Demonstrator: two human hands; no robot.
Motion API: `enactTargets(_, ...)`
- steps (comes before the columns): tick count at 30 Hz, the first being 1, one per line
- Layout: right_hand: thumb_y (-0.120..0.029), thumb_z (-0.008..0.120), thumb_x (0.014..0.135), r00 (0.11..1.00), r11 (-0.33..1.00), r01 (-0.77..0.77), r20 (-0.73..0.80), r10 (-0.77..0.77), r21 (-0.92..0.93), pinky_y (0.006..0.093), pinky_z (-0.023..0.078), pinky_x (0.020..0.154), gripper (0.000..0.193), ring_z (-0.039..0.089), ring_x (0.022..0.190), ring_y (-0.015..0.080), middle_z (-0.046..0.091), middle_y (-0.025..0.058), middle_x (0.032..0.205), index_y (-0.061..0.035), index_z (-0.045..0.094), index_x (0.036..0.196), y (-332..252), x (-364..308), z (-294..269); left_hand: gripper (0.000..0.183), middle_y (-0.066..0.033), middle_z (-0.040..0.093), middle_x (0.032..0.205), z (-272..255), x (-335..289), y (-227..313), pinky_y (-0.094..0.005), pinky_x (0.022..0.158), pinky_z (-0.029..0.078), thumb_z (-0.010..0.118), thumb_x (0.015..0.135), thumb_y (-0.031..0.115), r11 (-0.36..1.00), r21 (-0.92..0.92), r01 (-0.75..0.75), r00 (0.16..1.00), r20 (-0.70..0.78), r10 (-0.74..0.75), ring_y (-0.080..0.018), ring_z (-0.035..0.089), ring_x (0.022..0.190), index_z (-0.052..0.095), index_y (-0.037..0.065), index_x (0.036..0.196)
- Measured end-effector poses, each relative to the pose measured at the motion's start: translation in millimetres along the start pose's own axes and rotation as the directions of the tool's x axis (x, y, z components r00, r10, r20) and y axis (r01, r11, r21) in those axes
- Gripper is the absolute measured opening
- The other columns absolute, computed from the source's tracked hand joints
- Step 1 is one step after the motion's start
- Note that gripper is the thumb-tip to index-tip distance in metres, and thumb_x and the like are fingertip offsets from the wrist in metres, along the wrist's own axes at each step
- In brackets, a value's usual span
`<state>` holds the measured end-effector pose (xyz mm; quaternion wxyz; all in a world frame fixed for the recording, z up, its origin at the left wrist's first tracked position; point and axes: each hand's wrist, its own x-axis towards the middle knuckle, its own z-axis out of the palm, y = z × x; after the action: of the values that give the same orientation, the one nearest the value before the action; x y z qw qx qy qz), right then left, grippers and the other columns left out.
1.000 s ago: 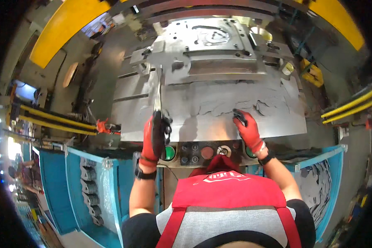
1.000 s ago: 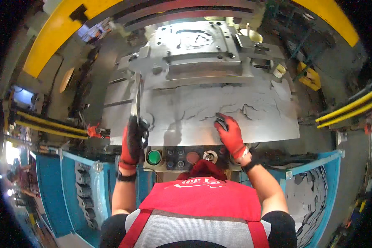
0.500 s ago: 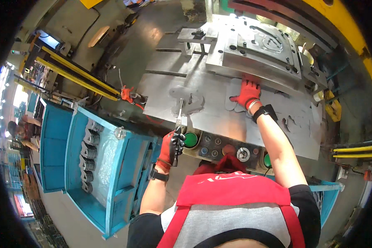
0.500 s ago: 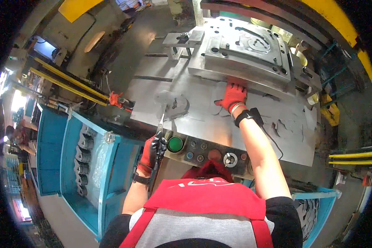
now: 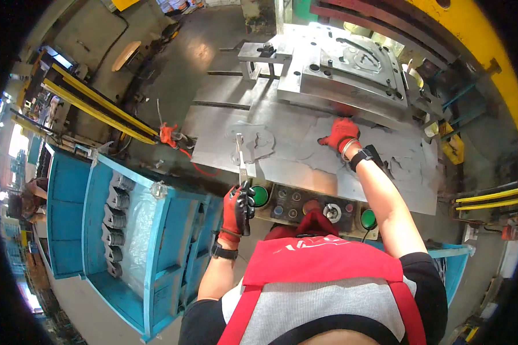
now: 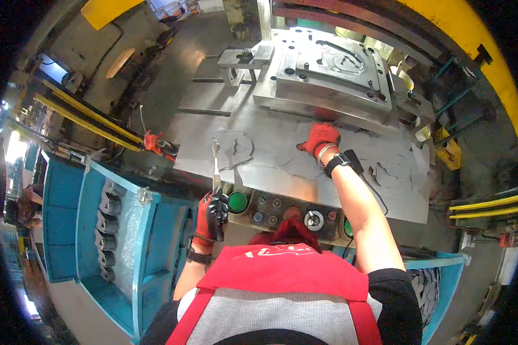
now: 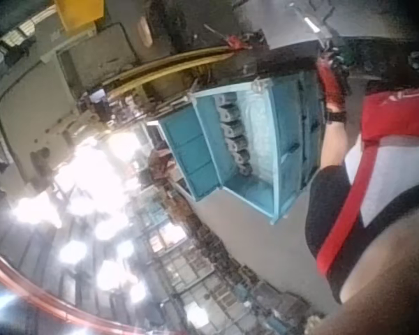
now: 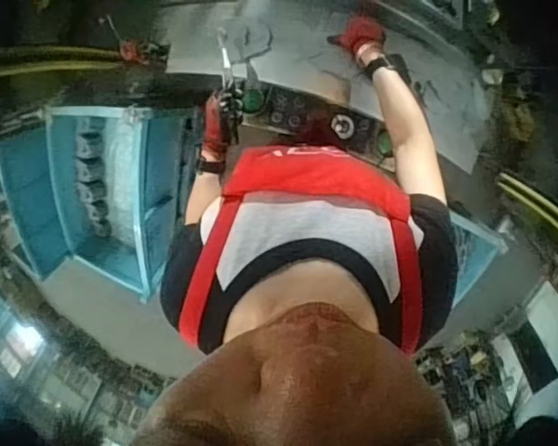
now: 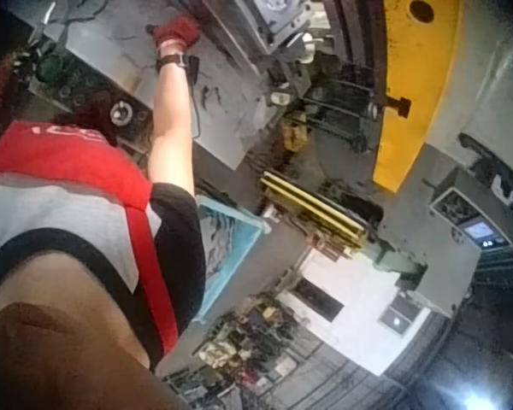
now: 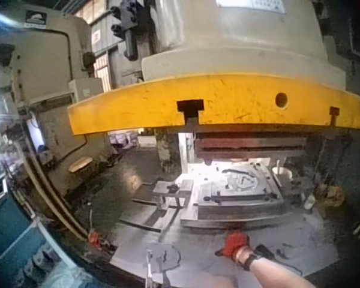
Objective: Operating a hydraulic press machine to stamp metal parts, then using pliers to remove and organize the stamped pieces.
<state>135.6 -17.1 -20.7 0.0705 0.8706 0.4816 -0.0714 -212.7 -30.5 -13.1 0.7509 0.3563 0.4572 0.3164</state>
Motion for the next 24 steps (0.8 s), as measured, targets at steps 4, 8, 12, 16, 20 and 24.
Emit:
enactTargets(4, -0.056, 0.070, 0.059, 0.996, 0.994, -0.081, -0.017, 0.083, 0.071, 0.0414, 0.045, 0.082, 0.075, 0.051, 0.105, 0.0297, 0.052, 0.0165, 0.114, -0.0031, 0.055, 0.109, 3.2, -1.2, 1.1, 0.030, 0.0010, 0.047, 0.054, 0.5, -3.4, -9.3, -0.0196, 0.036, 0.033, 0.053, 0.088, 0.036, 0.998, -0.051, 0.029, 0.999, 0.033, -0.027, -0.0072, 0.043, 0.039, 0.055, 0.007, 0.079)
enactTargets(8, -0.051, 0.068, 0.062, 0.740, 0.889, 0.358, -0.494, -0.457, -0.285, 0.0434, 0.036, 0.093, 0.071, 0.045, 0.111, 0.0287, 0.049, 0.0155, 0.120, -0.0036, 0.054, 0.113, 15.2, -10.8, 31.8, 0.030, 0.0013, 0.047, 0.054, 8.6, -15.1, -10.9, -0.0197, 0.036, 0.033, 0.053, 0.088, 0.036, 0.999, -0.017, 0.029, 0.999, 0.018, -0.029, -0.0068, 0.042, 0.039, 0.055, 0.008, 0.078)
enactTargets(12, -0.053, 0.064, 0.063, 0.806, 0.838, 0.545, -0.253, -0.535, -0.036, 0.0438, 0.029, 0.098, 0.074, 0.042, 0.110, 0.0294, 0.047, 0.0157, 0.121, -0.0043, 0.051, 0.118, 32.5, -35.9, 36.9, 0.030, 0.0014, 0.047, 0.053, 12.0, -24.2, -10.2, -0.0200, 0.037, 0.032, 0.052, 0.088, 0.036, 0.999, 0.021, 0.024, 1.000, -0.016, -0.023, -0.0062, 0.041, 0.039, 0.055, 0.008, 0.077)
enactTargets(16, -0.055, 0.065, 0.060, 0.804, 0.820, 0.559, -0.160, -0.573, -0.128, 0.0431, 0.029, 0.098, 0.080, 0.044, 0.108, 0.0294, 0.048, 0.0149, 0.118, -0.0038, 0.049, 0.120, 43.9, -81.1, 13.4, 0.031, 0.0016, 0.046, 0.053, 11.3, -27.2, -15.3, -0.0201, 0.037, 0.031, 0.051, 0.089, 0.037, 0.999, 0.047, 0.012, 0.999, -0.037, -0.011, -0.0059, 0.040, 0.039, 0.054, 0.008, 0.077)
enactTargets(20, -0.048, 0.071, 0.056, 0.773, 0.779, 0.594, -0.125, -0.622, -0.203, 0.0413, 0.032, 0.096, 0.082, 0.047, 0.105, 0.0277, 0.050, 0.0125, 0.113, -0.0035, 0.047, 0.120, 55.0, -100.5, 16.4, 0.023, 0.0020, 0.053, 0.065, 23.0, -26.1, -15.7, -0.0207, 0.040, 0.034, 0.055, 0.087, 0.030, 1.000, 0.008, 0.020, 0.998, 0.055, -0.020, -0.0048, 0.043, 0.046, 0.057, 0.007, 0.087)
enactTargets(24, -0.042, 0.071, 0.058, 0.718, 0.731, 0.640, -0.156, -0.679, -0.236, 0.0396, 0.036, 0.089, 0.071, 0.049, 0.100, 0.0259, 0.053, 0.0112, 0.106, -0.0020, 0.051, 0.113, 57.8, -107.7, 26.7, 0.027, -0.0022, 0.061, 0.082, 27.0, 4.8, -47.6, -0.0222, 0.057, 0.044, 0.064, 0.081, 0.020, 0.931, 0.301, -0.206, 0.978, 0.099, 0.185, -0.0089, 0.055, 0.067, 0.057, 0.002, 0.100)
